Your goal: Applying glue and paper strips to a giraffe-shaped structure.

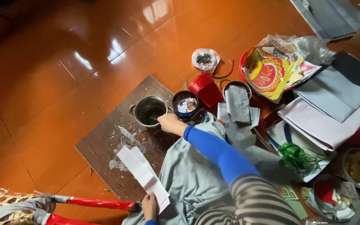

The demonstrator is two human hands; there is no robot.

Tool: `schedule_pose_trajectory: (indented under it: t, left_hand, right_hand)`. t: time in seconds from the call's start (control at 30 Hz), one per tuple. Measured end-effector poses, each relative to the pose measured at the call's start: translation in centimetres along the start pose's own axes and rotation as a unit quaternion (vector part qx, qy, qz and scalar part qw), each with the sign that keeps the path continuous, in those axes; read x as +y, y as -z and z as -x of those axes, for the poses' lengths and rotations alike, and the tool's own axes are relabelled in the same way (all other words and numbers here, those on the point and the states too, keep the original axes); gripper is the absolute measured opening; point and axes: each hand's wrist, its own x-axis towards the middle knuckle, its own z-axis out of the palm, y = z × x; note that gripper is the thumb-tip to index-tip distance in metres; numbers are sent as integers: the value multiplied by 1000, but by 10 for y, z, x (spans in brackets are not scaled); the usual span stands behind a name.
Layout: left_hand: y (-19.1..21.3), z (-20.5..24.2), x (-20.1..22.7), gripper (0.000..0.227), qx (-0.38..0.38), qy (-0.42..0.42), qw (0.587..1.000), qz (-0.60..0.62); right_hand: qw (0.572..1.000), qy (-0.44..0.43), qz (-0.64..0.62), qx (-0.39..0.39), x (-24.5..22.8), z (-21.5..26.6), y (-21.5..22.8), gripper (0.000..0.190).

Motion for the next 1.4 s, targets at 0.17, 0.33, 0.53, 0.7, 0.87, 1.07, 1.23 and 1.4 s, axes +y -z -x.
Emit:
schedule_pose_trajectory:
  t: [0.17, 0.33, 0.53, 0.7, 0.87, 1.07, 1.23, 1.4]
  left_hand:
    - [-3, -13, -33, 21, 1, 73, 918, 390]
    - [7, 3, -8, 15, -7, 67, 883, 464]
    - [8, 7, -2, 27, 37, 70, 905, 418]
    - [5, -4, -19, 32, 48, 83, 919, 382]
    - [4, 0, -17, 33, 50, 69, 914, 397]
    - [7, 11, -6, 24, 99, 63, 925, 361]
    - [6, 4, -4, 24, 88, 66, 904, 414]
    - [7, 16, -8, 26, 86, 103, 902, 410]
  right_hand:
    - [956, 118, -206, 170, 6, 24, -49, 32]
    - [843, -41, -530, 78, 13, 51, -74, 31]
    - [662, -160, -731, -31, -9, 89, -38, 35]
    - [645, -193, -737, -58, -14, 87, -59, 37]
    - [612, -181, -770, -23, -18, 84, -62, 37]
    - [567, -123, -806, -117, -27, 99, -58, 35]
    - [670, -172, -703, -167, -30, 103, -93, 31]
    - [798, -138, -545, -215, -38, 123, -138, 32]
